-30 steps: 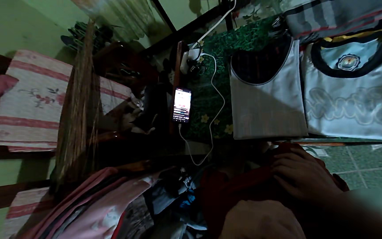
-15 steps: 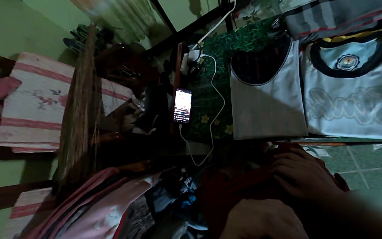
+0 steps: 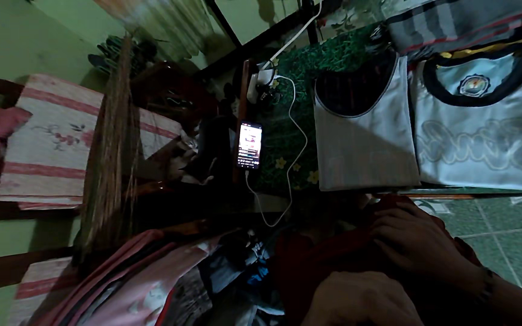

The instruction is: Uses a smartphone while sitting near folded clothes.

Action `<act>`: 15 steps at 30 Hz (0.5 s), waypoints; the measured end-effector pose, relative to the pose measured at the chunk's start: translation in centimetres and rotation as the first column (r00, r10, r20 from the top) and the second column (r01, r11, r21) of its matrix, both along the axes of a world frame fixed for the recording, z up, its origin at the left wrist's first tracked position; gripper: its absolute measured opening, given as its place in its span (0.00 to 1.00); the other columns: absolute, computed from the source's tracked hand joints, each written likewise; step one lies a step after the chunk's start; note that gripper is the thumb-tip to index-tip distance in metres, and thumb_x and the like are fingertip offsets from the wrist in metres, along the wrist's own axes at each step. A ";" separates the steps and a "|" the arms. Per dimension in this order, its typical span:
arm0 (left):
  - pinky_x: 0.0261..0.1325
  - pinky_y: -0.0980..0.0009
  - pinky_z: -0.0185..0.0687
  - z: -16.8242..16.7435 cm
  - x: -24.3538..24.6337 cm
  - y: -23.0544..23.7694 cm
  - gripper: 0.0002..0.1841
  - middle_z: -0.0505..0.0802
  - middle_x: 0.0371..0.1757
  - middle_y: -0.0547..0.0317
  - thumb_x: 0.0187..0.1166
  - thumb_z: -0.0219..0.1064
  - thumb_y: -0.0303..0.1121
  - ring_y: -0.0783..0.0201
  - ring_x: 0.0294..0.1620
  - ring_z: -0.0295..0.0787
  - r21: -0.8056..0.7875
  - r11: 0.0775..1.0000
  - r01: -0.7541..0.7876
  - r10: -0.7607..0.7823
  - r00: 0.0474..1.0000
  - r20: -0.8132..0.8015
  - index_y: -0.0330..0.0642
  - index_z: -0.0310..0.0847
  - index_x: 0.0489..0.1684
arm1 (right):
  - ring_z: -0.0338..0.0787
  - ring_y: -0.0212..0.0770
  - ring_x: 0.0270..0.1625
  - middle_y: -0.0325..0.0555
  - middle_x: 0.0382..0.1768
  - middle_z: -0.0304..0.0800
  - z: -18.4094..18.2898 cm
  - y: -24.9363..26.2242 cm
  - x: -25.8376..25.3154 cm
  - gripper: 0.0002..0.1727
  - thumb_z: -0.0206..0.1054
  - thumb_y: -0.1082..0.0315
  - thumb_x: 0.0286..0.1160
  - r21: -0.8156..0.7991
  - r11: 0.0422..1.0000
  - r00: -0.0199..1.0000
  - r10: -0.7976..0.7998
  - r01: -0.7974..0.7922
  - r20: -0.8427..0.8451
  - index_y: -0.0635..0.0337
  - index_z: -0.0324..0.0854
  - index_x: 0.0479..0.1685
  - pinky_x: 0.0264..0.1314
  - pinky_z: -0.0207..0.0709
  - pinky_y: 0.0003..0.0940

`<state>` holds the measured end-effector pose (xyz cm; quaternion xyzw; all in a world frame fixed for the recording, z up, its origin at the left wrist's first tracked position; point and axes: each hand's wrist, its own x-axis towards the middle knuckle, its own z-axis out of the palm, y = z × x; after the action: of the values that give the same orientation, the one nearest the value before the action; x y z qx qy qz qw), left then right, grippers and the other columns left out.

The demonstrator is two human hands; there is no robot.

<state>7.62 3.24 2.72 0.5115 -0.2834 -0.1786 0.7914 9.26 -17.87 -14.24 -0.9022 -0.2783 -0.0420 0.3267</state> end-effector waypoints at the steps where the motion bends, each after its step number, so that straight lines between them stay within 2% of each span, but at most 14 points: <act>1: 0.51 0.73 0.84 0.0 0.0 0.0 0.23 0.93 0.38 0.58 0.86 0.61 0.52 0.70 0.41 0.90 -0.001 1.000 0.001 -0.001 1.000 0.004 0.37 0.85 0.45 | 0.87 0.45 0.67 0.35 0.49 0.94 0.0 0.0 0.0 0.16 0.56 0.55 0.79 0.001 1.000 1.000 0.001 -0.001 0.001 0.47 0.90 0.40 0.79 0.67 0.61; 15: 0.48 0.74 0.85 -0.6 -0.2 0.0 0.23 0.93 0.38 0.60 0.84 0.62 0.53 0.71 0.39 0.90 0.041 0.997 -0.058 0.060 0.998 -0.025 0.39 0.87 0.45 | 0.86 0.46 0.69 0.36 0.50 0.94 -0.1 -0.1 0.0 0.16 0.57 0.55 0.79 -0.007 1.000 1.000 0.013 -0.013 -0.025 0.48 0.90 0.40 0.80 0.65 0.62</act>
<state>7.47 3.29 2.09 0.5333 -0.2542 -0.1674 0.7893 9.28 -17.93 -14.38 -0.9020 -0.2803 -0.0278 0.3271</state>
